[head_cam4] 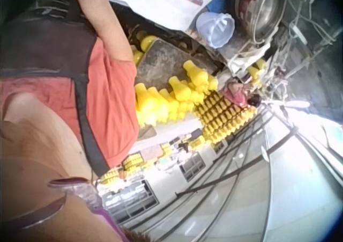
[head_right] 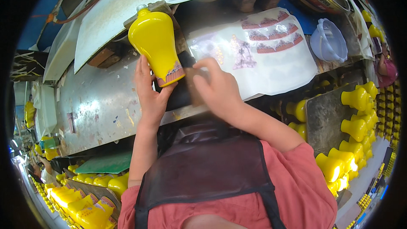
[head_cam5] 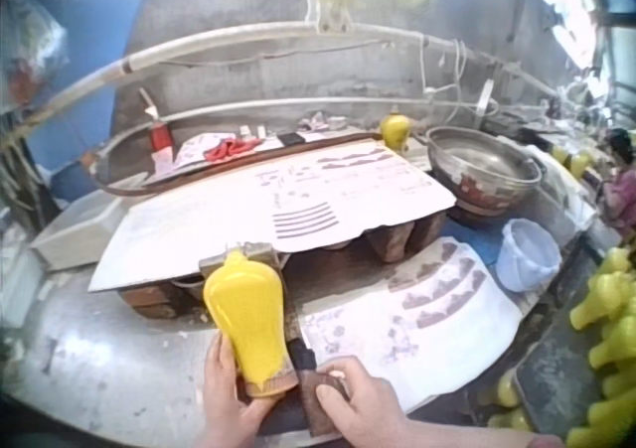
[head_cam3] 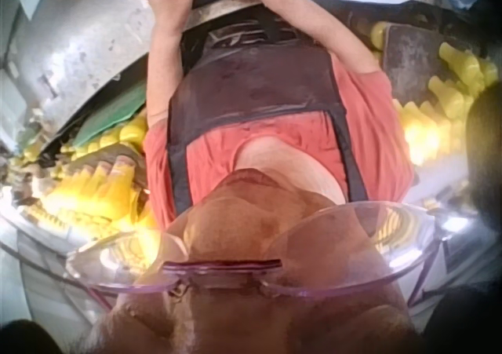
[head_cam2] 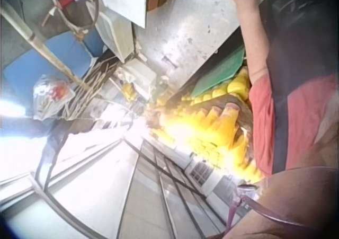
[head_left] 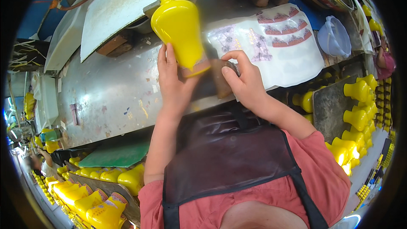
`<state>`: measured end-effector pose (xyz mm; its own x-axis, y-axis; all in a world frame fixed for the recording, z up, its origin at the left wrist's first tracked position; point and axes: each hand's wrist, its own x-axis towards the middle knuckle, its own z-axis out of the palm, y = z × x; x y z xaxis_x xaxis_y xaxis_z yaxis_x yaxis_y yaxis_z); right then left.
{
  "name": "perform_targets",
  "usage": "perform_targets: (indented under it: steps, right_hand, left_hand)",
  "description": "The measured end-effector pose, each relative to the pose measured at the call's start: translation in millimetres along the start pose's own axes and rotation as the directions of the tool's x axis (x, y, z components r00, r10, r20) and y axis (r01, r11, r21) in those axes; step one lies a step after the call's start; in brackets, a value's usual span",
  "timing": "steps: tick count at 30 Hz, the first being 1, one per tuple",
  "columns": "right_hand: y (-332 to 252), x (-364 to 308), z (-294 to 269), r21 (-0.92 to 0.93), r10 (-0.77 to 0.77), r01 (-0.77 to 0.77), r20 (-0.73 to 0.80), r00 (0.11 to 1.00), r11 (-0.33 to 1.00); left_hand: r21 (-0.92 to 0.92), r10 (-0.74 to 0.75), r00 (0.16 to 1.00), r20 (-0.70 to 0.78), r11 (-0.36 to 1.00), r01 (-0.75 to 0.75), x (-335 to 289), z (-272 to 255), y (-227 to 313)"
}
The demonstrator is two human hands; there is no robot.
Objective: The person picks up a yellow plastic container and applies a printed label to its surface. They smooth the label with their fingers to remove air bubbles and ensure adhesion, then place the labeled container back on the work surface.
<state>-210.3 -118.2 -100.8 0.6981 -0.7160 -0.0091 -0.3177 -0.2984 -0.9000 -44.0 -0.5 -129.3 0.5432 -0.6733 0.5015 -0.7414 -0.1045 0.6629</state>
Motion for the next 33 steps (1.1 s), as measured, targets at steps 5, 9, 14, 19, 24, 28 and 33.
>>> perform_targets:
  steps: [5,9,14,19,24,28,33]
  right_hand:
    - [-14,-4,17,-0.11,-0.335,0.341,0.074,0.939,0.933]
    - [-12,7,7,-0.208,-0.12,0.132,0.07,0.99,0.969]
    - [-11,3,5,-0.06,-0.151,0.15,-0.018,0.988,0.987]
    - [-15,5,16,-0.158,-0.276,0.278,0.037,0.961,0.947]
    - [-15,13,4,-0.121,-0.019,0.017,-0.014,1.0,0.993]
    - [-16,9,14,-0.078,-0.326,0.331,0.077,0.942,0.94]
    - [-6,14,14,-0.166,-0.16,0.148,-0.057,0.986,0.975]
  left_hand:
    - [0.151,-0.056,0.998,-0.011,0.987,0.057,-5,7,6]
    - [0.103,-0.013,0.999,0.041,0.995,0.008,0,-3,-1]
    - [-0.034,-0.007,0.998,-0.059,0.999,0.005,-3,3,4]
    - [0.196,-0.037,0.999,0.021,0.98,0.032,1,3,5]
    - [0.018,-0.016,0.998,0.058,1.0,0.015,-3,-3,-4]
    - [0.062,-0.071,0.997,0.02,0.996,0.069,-3,4,-2]
    - [0.078,-0.074,0.993,0.095,0.995,0.066,1,-2,-1]
